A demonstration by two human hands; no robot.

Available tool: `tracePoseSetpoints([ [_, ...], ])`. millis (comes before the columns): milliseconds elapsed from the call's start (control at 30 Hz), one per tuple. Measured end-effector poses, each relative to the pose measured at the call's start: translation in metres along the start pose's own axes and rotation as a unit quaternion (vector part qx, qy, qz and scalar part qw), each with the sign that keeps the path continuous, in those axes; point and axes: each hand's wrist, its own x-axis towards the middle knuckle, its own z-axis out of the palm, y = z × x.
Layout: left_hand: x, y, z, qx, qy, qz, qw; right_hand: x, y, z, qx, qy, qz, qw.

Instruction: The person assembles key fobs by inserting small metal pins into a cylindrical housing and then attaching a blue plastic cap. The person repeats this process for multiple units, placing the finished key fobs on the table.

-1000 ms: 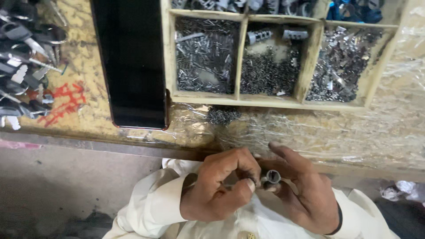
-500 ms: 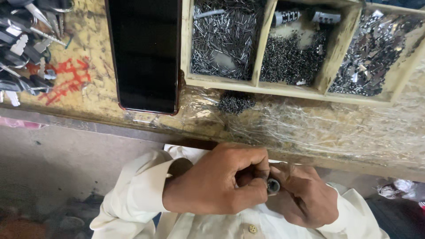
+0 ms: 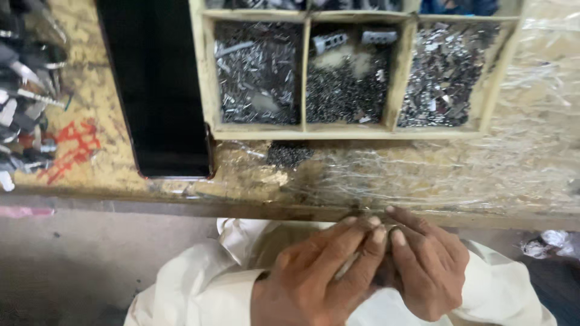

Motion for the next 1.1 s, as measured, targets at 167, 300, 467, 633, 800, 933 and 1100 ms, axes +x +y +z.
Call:
tracePoseSetpoints([
  [167, -0.023, -0.031, 0.016, -0.424, 0.004, -0.146, 0.894, 0.017, -0.018, -0.03, 0.034, -0.198, 0.24, 0.95],
  [300, -0.044, -0.059, 0.019, -0.596, -0.152, -0.205, 0.761, -0.035, 0.086, -0.093, -0.19, -0.028, 0.294, 0.936],
  [467, -0.053, -0.057, 0.03, -0.547, -0.114, -0.139, 0.818, -0.098, 0.167, -0.104, -0.266, -0.032, 0.315, 0.911],
  [633, -0.047, -0.065, 0.033, -0.643, -0.146, -0.21, 0.722, -0.031, 0.099, -0.077, -0.315, -0.062, 0.223, 0.92],
  [800, -0.05, -0.075, 0.024, -0.506, -0.158, -0.114, 0.841, 0.002, 0.023, -0.054, 0.328, 0.065, 0.474, 0.814],
  [933, -0.05, -0.075, 0.017, -0.307, -0.057, 0.0, 0.95, -0.023, 0.003, -0.033, 0.436, -0.008, 0.518, 0.736],
  [1100, -0.045, -0.071, 0.014, -0.184, 0.036, 0.034, 0.982, -0.04, -0.008, -0.002, 0.368, 0.085, 0.378, 0.845],
])
